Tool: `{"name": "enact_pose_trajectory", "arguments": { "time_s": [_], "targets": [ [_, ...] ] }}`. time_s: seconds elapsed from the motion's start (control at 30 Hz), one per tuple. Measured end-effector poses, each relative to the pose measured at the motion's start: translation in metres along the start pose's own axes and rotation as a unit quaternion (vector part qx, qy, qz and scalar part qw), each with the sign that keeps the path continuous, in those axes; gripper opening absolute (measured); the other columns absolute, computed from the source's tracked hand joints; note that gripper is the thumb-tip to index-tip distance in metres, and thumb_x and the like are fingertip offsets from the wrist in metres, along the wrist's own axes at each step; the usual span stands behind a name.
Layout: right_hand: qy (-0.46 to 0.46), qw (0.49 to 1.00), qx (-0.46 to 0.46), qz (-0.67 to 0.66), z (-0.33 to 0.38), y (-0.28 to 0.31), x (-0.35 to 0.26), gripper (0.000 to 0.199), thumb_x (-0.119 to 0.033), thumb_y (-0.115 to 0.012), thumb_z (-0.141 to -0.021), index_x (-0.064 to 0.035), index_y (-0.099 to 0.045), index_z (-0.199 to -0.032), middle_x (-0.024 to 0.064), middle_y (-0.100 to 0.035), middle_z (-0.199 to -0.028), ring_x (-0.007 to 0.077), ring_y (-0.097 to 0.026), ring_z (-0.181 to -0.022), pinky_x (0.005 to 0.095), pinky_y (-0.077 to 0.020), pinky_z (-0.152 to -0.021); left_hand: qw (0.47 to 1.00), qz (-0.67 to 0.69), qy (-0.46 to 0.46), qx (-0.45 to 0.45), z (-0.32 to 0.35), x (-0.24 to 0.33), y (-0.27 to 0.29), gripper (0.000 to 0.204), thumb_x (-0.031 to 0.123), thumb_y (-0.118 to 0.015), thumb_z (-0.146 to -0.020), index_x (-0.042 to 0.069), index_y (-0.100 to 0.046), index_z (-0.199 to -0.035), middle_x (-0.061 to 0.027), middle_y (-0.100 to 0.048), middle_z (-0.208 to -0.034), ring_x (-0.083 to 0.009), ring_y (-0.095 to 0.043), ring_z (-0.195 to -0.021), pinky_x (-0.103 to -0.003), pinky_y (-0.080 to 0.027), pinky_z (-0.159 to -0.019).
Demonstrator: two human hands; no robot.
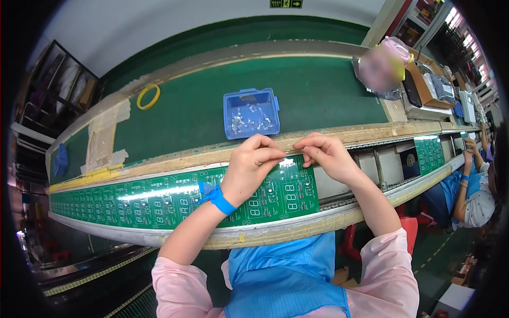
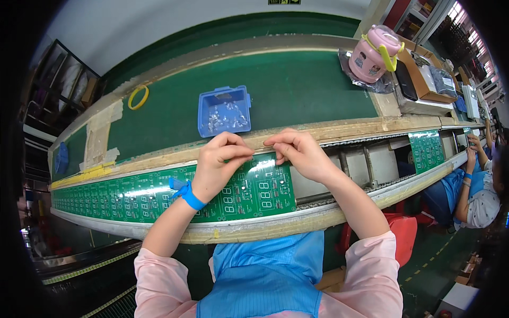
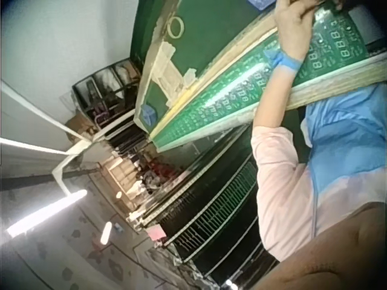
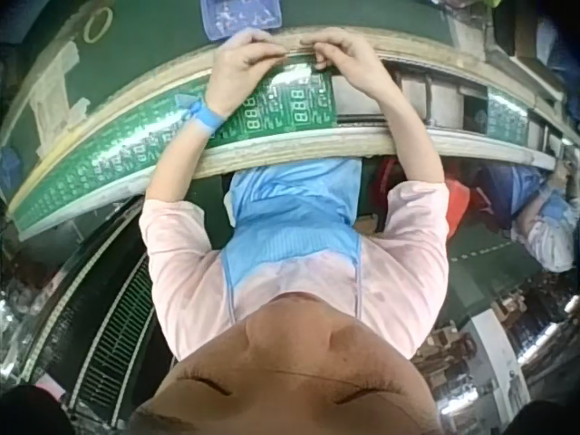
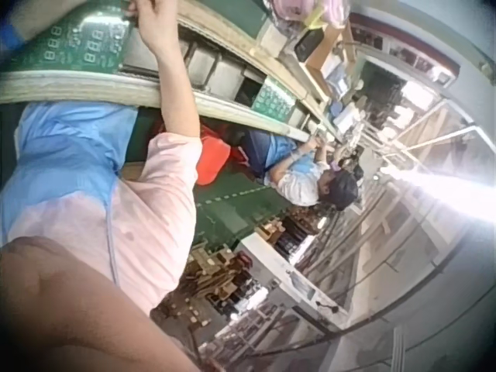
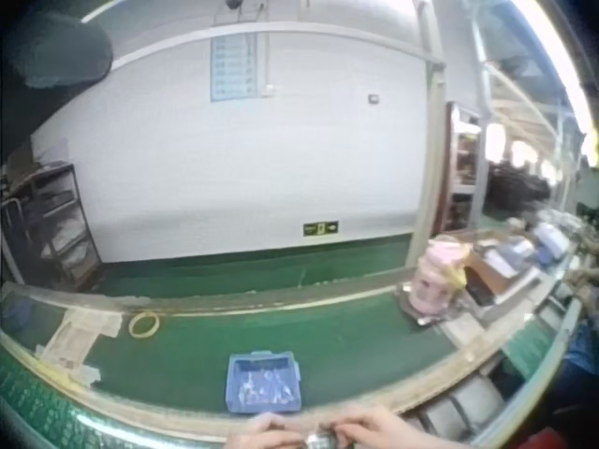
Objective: The person picks small metallic components from a blue container and places them onto green circuit boards on a workbench. They handle the boards by hand, moving them from a rack to the work surface and back, while inserting the components into specific slots on the boards.
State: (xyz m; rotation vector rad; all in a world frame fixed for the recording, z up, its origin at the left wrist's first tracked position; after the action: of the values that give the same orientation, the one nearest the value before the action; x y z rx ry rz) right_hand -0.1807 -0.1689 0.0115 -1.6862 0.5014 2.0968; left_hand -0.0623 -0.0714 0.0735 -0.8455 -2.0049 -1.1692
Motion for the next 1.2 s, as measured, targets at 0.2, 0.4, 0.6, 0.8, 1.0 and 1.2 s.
{"name": "enact_pose_trajectory", "arguments": {
  "time_s": [0.2, 0.4, 0.6, 0.8, 1.0, 1.2],
  "targets": [
    [0.0, 0.998, 0.016, 0.066, 0.003, 0.005, 0.002, 0.015, -0.007, -0.049, -0.099, 0.0023, -0.061, -0.102, 0.0027, -0.06, -0.083, 0.01, -0.059, -0.075, 0.0243, -0.0523, -0.071, 0.998, 0.043, 0.044, -0.031, 0.009, -0.014, -0.017, 0.014, -0.002, -0.073, -0.076, 0.002, -0.074, -0.09, -0.0091, -0.069, -0.088, -0.0201, -0.067, -0.078, -0.029, -0.053, -0.068],
    [-0.051, 0.997, 0.063, -0.017, 0.007, 0.011, 0.007, 0.013, -0.001, -0.048, -0.098, 0.0044, -0.059, -0.105, 0.0039, -0.06, -0.082, 0.0106, -0.061, -0.072, 0.0247, -0.0531, -0.067, 0.998, 0.038, 0.049, -0.023, 0.014, -0.026, -0.016, 0.014, -0.001, -0.07, -0.079, 0.001, -0.073, -0.093, -0.0124, -0.071, -0.09, -0.0248, -0.069, -0.081, -0.031, -0.055, -0.07],
    [0.008, 0.995, 0.052, 0.089, 0.011, 0.011, -0.004, 0.018, 0.001, -0.051, -0.096, 0.004, -0.061, -0.11, 0.0026, -0.059, -0.081, 0.0091, -0.06, -0.071, 0.0228, -0.0502, -0.064, 0.995, 0.062, 0.078, -0.03, 0.012, -0.028, -0.017, 0.014, -0.001, -0.069, -0.081, 0.001, -0.072, -0.094, -0.0116, -0.07, -0.091, -0.0228, -0.068, -0.08, -0.03, -0.054, -0.068],
    [-0.01, 0.997, 0.057, 0.045, 0.009, 0.009, 0.002, 0.017, -0.001, -0.059, -0.092, 0.0033, -0.067, -0.107, 0.0038, -0.062, -0.089, 0.008, -0.06, -0.073, 0.0208, -0.0499, -0.065, 0.993, 0.075, 0.087, -0.038, 0.013, -0.029, -0.019, 0.014, -0.002, -0.069, -0.081, 0.002, -0.073, -0.094, -0.0087, -0.068, -0.091, -0.0183, -0.066, -0.077, -0.028, -0.052, -0.065],
    [0.028, 0.996, 0.075, 0.035, 0.008, 0.011, -0.001, 0.014, 0.002, -0.064, -0.087, 0.0037, -0.07, -0.099, 0.0063, -0.067, -0.092, 0.0089, -0.064, -0.08, 0.0208, -0.0525, -0.069, 0.994, 0.041, 0.089, -0.052, 0.013, -0.024, -0.019, 0.014, -0.002, -0.069, -0.08, 0.002, -0.072, -0.094, -0.0092, -0.067, -0.09, -0.0204, -0.065, -0.076, -0.031, -0.052, -0.066],
    [-0.008, 0.998, 0.054, 0.039, 0.004, 0.005, 0.012, 0.014, 0.005, -0.063, -0.085, 0.0053, -0.071, -0.096, 0.0095, -0.07, -0.088, 0.0108, -0.066, -0.078, 0.0231, -0.055, -0.069, 0.998, -0.04, 0.012, -0.053, 0.009, -0.012, -0.015, 0.016, -0.003, -0.069, -0.078, 0.001, -0.069, -0.093, -0.0104, -0.065, -0.089, -0.0275, -0.063, -0.082, -0.035, -0.051, -0.072]
  ]
}}
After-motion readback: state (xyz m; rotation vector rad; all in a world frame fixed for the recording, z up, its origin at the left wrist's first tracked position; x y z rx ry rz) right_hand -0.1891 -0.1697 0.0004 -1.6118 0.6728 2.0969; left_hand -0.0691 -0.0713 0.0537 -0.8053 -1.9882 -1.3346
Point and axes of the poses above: each hand's wrist, its own z-axis away from the middle knuckle, its own y-axis out of the back of the hand, x = y × z, the point moved 10 cm from there along -z, towards the middle knuckle
